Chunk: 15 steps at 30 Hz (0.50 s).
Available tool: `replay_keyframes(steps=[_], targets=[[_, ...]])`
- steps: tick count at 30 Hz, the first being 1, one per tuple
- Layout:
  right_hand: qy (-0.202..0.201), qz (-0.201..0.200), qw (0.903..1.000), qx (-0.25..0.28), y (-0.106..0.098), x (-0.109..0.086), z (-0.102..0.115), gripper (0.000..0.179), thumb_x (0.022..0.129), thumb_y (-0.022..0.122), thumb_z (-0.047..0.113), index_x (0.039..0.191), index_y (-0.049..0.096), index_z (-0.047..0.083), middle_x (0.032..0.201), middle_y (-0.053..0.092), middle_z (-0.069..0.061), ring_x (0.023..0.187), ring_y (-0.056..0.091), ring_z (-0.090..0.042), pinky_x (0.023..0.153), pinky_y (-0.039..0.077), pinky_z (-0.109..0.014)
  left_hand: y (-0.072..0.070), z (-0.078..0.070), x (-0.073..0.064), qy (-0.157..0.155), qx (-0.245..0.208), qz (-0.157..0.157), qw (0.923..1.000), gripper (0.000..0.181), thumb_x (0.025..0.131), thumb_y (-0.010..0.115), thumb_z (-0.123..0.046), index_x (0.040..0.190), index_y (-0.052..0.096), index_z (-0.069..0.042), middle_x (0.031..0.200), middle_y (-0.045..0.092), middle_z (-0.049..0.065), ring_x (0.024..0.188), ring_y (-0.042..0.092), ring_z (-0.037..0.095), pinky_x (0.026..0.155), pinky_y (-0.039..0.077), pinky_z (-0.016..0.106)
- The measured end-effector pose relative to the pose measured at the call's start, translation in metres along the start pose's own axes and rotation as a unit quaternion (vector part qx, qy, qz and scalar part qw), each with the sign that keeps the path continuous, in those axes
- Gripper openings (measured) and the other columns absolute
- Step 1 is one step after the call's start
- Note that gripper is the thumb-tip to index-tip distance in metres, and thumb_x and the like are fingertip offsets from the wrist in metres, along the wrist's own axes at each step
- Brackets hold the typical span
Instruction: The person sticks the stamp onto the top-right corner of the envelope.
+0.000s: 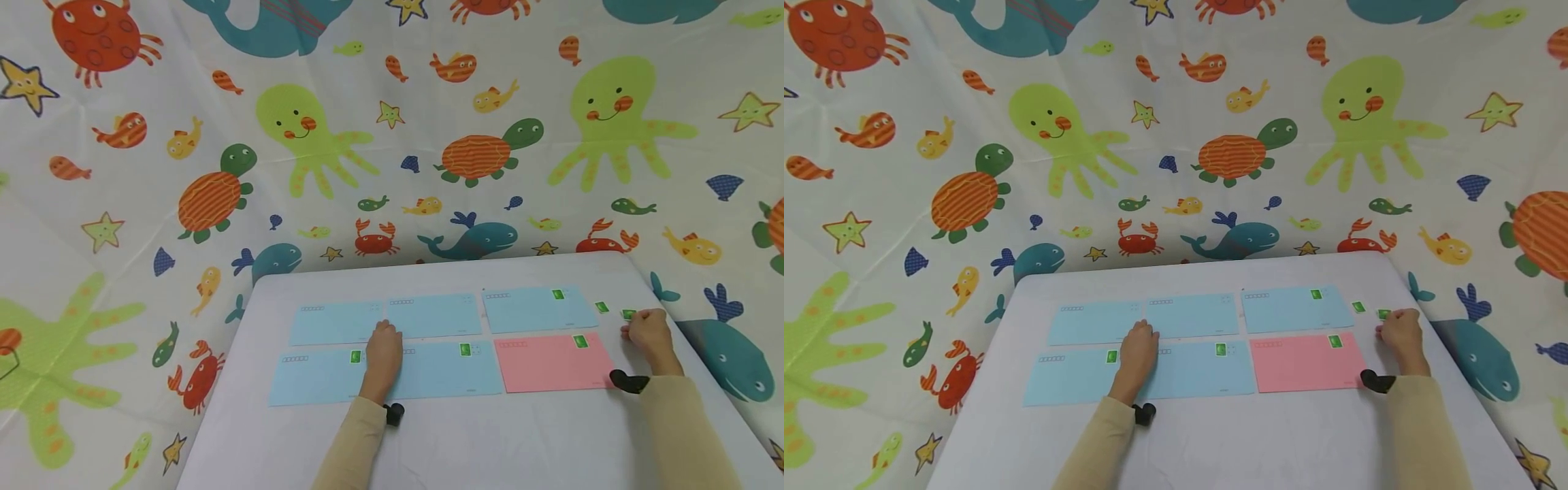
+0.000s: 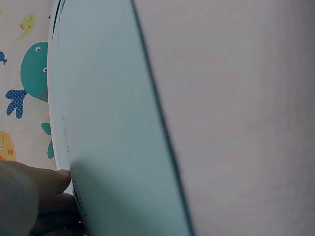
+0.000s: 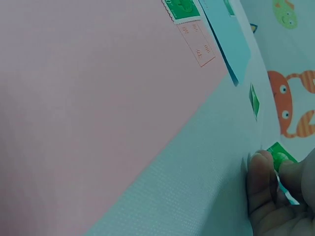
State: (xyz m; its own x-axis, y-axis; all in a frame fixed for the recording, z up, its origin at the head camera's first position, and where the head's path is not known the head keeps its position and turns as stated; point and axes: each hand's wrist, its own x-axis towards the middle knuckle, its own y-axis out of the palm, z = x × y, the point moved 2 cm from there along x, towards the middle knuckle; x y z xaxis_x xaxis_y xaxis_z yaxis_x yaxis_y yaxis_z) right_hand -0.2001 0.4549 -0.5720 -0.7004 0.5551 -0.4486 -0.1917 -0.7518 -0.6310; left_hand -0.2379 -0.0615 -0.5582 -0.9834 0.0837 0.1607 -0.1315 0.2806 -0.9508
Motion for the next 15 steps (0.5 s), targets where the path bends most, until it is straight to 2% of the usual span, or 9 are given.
replay_keyframes(steps=[5,10,15], targets=[[-0.003,-0.009,0.9998,0.015,-0.0008,-0.0024,-0.0039,0.049,0.108,0.023,0.02,0.146,0.021,-0.01,0.114,0.055,-0.024,0.084,0.059,-0.019,0.08,0.048,-0.034,0.0016,-0.0004,0.0,0.005,-0.003,-0.006,1.0,0.026,0.094,0.068,-0.012,0.106,0.073,0.011,0.121,0.07,0.024,0.12,0.066,0.036,0.093,0.057,0.047],[-0.017,-0.005,0.9991,0.038,-0.0024,-0.0045,-0.0039,0.051,0.109,0.025,0.023,0.148,0.021,-0.009,0.117,0.054,-0.021,0.07,0.057,-0.004,0.06,0.048,-0.016,0.0026,-0.0004,0.0009,0.004,0.0,-0.01,0.9999,0.026,0.094,0.068,-0.012,0.106,0.073,0.01,0.121,0.071,0.023,0.119,0.067,0.036,0.092,0.058,0.046],[-0.029,-0.012,0.9963,0.08,-0.0011,-0.0053,-0.0011,0.049,0.109,0.028,0.023,0.148,0.025,-0.008,0.114,0.058,-0.018,0.061,0.059,0.003,0.055,0.052,-0.013,0.0011,0.0,0.0013,0.002,0.001,-0.005,1.0,0.026,0.094,0.068,-0.013,0.107,0.073,0.01,0.121,0.07,0.023,0.119,0.067,0.035,0.093,0.058,0.046]])
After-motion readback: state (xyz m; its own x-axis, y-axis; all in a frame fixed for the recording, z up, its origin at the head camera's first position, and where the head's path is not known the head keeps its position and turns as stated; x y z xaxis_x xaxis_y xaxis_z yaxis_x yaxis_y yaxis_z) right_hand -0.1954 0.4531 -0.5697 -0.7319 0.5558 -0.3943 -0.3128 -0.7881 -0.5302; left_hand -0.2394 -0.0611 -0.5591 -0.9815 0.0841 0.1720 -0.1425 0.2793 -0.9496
